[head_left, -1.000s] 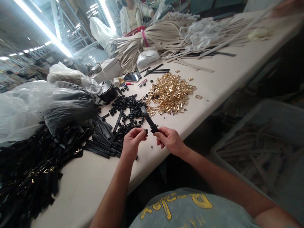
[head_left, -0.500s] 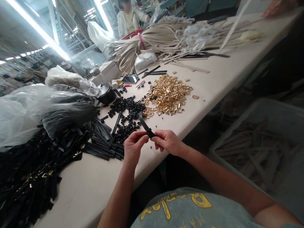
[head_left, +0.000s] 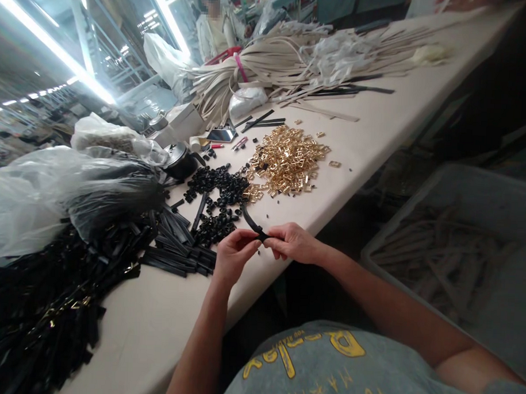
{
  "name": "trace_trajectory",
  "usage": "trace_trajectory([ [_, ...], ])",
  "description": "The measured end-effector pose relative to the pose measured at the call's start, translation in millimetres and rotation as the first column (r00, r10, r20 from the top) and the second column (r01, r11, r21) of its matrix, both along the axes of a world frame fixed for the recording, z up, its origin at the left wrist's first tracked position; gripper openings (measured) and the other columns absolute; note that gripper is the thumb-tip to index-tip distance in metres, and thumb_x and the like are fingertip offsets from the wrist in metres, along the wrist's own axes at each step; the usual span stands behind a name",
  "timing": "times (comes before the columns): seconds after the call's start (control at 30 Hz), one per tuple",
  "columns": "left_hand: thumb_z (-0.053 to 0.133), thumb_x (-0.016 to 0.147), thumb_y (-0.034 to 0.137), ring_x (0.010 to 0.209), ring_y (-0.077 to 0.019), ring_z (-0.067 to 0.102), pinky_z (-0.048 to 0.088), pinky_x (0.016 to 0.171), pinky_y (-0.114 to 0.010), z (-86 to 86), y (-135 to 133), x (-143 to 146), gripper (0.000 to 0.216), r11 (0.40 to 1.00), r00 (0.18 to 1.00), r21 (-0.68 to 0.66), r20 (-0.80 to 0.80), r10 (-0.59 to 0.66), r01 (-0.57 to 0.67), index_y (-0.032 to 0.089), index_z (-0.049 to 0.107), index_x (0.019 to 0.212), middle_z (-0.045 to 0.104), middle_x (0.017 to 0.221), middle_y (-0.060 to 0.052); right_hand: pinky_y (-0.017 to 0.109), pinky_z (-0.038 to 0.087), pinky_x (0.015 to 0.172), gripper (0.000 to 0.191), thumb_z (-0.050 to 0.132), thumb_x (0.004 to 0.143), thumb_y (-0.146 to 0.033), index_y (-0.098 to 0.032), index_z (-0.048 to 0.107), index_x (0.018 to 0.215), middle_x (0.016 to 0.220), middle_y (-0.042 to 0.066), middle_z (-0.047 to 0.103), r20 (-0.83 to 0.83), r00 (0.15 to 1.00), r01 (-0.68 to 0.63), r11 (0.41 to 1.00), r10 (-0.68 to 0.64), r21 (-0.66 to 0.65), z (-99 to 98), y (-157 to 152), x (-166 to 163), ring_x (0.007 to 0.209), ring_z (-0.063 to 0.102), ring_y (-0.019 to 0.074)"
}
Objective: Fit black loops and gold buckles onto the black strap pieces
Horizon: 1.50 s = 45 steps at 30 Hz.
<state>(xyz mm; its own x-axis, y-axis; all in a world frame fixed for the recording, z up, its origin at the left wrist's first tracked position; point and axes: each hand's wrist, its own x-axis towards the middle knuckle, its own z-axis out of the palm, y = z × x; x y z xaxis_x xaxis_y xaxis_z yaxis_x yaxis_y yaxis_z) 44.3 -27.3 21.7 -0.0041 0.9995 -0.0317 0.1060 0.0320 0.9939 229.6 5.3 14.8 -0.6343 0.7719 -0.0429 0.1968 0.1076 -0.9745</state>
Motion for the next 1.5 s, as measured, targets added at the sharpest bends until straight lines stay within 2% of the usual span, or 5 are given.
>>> trace_trajectory([
  [0.23, 0.069, 0.072, 0.021, 0.055, -0.0077, 0.054, 0.042, 0.052, -0.018, -9.0, 1, 10, 0.012, 0.993, 0.976, 0.072, -0.19, 0.104, -0.092, 0.017, 0.062, 0.082, 0.062, 0.066, 0.003, 0.021, 0.04, 0.057, 0.023, 0.053, 0.089, -0.024, -0.015, 0.062, 0.07, 0.062, 0.0, 0.062, 0.149, 0.985, 0.054, 0.976, -0.087, 0.21, -1.6, 6, -5, 0.056, 0.057, 0.0103],
  [0.4, 0.069, 0.067, 0.02, 0.053, -0.0067, 0.05, 0.039, 0.05, -0.018, -7.5, 5, 15, 0.015, 0.99, 0.989, 0.004, -0.039, 0.14, -0.14, 0.017, 0.059, 0.078, 0.057, 0.063, 0.004, 0.02, 0.043, 0.052, 0.021, 0.058, 0.086, -0.025, -0.017, 0.063, 0.105, 0.065, -0.003, 0.065, -0.025, 0.984, 0.177, 0.983, -0.176, 0.041, -8.4, 2, -9, 0.049, 0.061, 0.0103],
  [0.5, 0.071, 0.066, 0.021, 0.052, -0.0065, 0.05, 0.04, 0.049, -0.018, -7.4, 6, 14, 0.018, 0.983, 0.982, -0.05, 0.064, 0.179, -0.176, 0.017, 0.058, 0.077, 0.057, 0.064, 0.004, 0.018, 0.043, 0.052, 0.037, 0.063, 0.084, -0.023, -0.021, 0.058, 0.12, 0.059, -0.008, 0.062, -0.071, 0.968, 0.247, 0.961, -0.24, 0.121, -12.9, 0, -10, 0.046, 0.059, 0.0088],
  [1.13, 0.078, 0.059, 0.023, 0.045, -0.0038, 0.049, 0.037, 0.046, -0.015, -2.4, 4, 12, 0.029, 0.957, 0.88, -0.253, 0.41, 0.238, -0.141, 0.017, 0.058, 0.078, 0.054, 0.059, 0.006, 0.022, 0.051, 0.067, 0.02, 0.064, 0.09, -0.033, -0.021, 0.072, 0.103, 0.086, 0.003, 0.074, -0.28, 0.928, 0.367, 0.732, -0.246, 0.574, -25.5, -2, -12, 0.068, 0.065, 0.0117],
  [1.5, 0.08, 0.06, 0.028, 0.05, -0.0037, 0.049, 0.041, 0.049, -0.018, -0.4, 0, 9, 0.036, 0.968, 0.889, -0.228, 0.413, 0.196, -0.108, 0.016, 0.066, 0.09, 0.062, 0.073, 0.002, 0.023, 0.05, 0.065, 0.019, 0.063, 0.088, -0.033, -0.019, 0.071, 0.099, 0.082, 0.003, 0.073, -0.234, 0.941, 0.331, 0.819, -0.246, 0.468, -20.6, -1, -15, 0.064, 0.062, 0.0119],
])
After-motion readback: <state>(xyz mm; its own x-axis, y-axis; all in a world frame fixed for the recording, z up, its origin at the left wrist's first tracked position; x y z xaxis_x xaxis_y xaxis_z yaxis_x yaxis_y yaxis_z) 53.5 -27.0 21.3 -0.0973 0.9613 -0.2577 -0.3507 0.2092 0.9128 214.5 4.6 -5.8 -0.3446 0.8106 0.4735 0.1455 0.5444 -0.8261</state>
